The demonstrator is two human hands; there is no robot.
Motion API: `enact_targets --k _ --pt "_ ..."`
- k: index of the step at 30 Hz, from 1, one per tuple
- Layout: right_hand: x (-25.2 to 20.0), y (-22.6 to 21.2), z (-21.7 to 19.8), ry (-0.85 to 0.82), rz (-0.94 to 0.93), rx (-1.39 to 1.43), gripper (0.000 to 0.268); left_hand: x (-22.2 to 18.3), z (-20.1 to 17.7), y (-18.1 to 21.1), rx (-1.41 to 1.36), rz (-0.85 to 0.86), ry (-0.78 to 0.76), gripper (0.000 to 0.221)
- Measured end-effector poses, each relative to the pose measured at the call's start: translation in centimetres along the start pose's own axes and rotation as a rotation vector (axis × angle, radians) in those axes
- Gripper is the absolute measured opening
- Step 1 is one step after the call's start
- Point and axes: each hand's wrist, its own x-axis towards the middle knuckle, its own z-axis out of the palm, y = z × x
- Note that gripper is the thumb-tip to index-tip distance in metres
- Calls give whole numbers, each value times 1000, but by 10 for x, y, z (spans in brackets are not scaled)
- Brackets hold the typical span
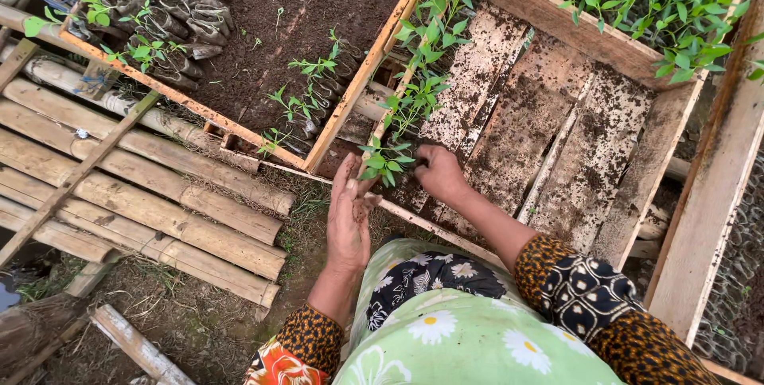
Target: The person moves seedlings from a tray into a wooden frame by hand, arranging them side by side.
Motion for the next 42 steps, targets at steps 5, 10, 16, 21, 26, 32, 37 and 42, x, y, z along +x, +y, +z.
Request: enact_targets --k 5,10,16,21,26,32,37,42 --pt "13 4 3 -17 -53 40 35 9 5 4 20 54 -25 58" --pt "3 24 -12 -176 -39 -37 31 15 1 1 -140 79 2 57" --pt "-16 -21 3 -161 38 101 24 25 -4 -9 -191 125 -24 57" --pt "-11 4 23 -70 -74 -42 29 27 5 4 -237 145 26 51" --pt "11 33 38 -38 -219 -115 25 34 -15 -12 -253 153 11 50" --pt "11 15 -2 -32 -109 -57 29 34 -20 -3 -195 181 45 46" --pt "13 -34 -39 313 24 321 37 29 -20 3 -187 195 69 42" --pt "44 -21 -10 179 168 531 63 26 -18 15 -195 154 50 42"
